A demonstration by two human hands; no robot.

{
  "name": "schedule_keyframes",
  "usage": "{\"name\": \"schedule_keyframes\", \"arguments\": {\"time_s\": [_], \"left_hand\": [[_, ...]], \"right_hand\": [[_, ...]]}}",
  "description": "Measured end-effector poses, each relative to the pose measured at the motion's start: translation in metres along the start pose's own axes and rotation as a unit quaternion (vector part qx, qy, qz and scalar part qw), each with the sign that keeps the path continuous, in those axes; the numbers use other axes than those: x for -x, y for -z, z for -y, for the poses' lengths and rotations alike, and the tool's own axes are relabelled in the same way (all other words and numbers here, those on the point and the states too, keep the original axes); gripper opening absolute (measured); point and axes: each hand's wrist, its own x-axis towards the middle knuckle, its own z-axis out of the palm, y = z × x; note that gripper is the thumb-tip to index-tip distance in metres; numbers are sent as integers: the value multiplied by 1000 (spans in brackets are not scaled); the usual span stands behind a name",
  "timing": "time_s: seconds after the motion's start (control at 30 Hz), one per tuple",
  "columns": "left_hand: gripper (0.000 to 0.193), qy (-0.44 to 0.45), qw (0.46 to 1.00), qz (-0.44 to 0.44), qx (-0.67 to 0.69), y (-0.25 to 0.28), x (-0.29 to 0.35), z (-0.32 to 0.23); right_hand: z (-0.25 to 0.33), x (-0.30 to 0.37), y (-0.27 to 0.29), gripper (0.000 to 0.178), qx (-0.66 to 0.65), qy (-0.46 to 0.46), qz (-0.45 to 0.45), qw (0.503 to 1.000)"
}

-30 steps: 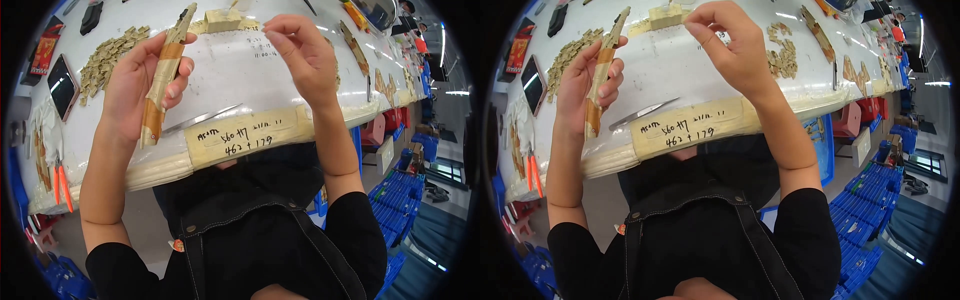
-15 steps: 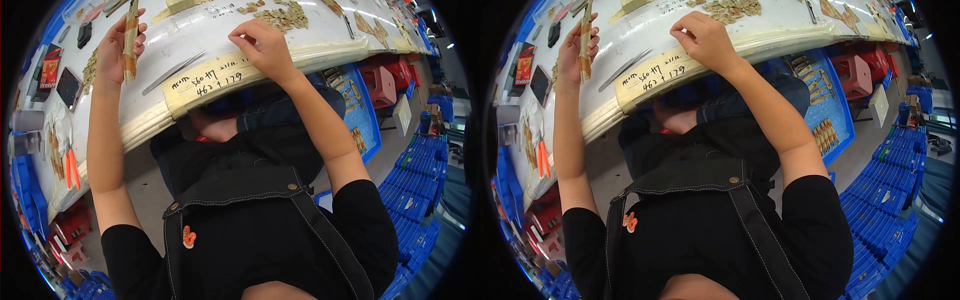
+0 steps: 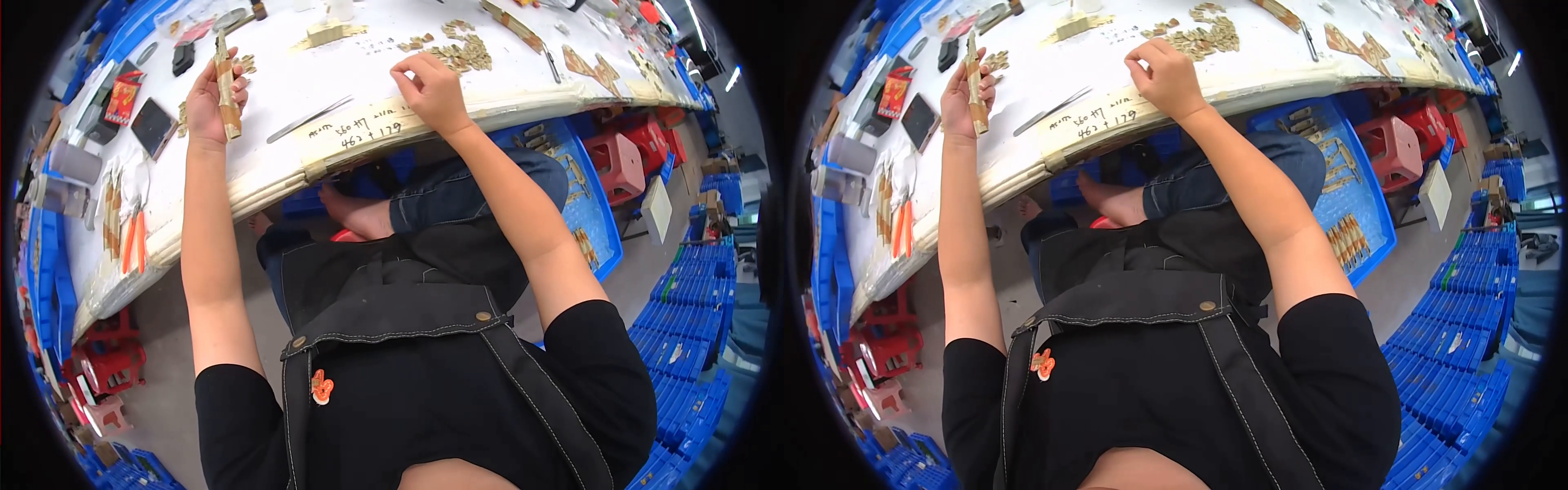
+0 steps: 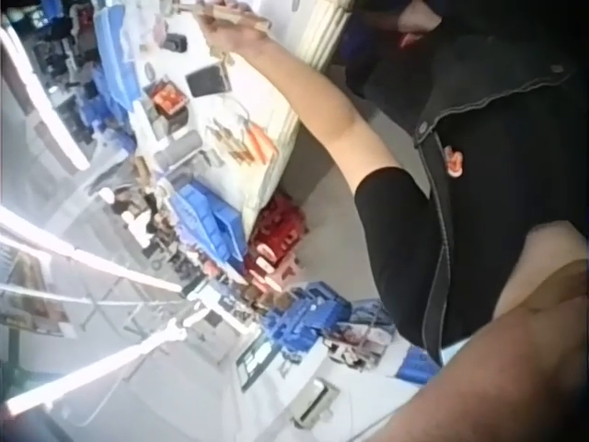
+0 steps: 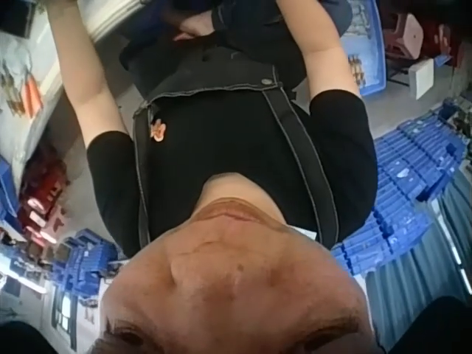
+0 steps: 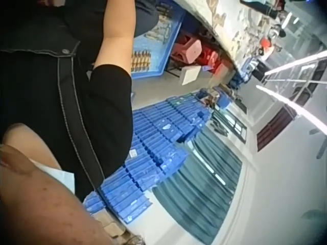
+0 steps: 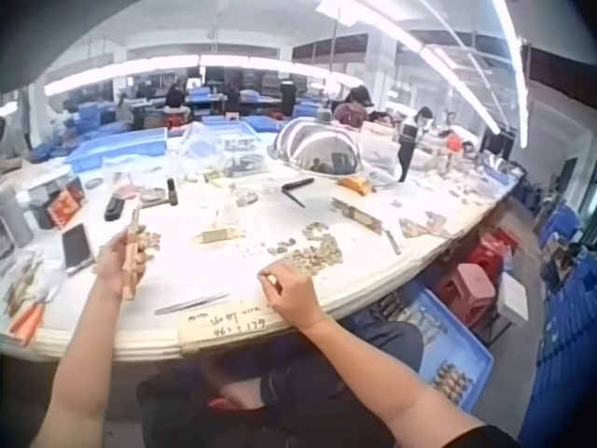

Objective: Manually assembling small wooden components into larger structures at a factory workbench.

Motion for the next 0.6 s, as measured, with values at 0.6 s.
{"name": "schedule_keyframes", "arguments": {"time_s": [0.6], "left_hand": [[36,-67,997,-31,38,5,13,-5]], "right_hand": [[8,-3,1,2,29,12,45,999]]}}
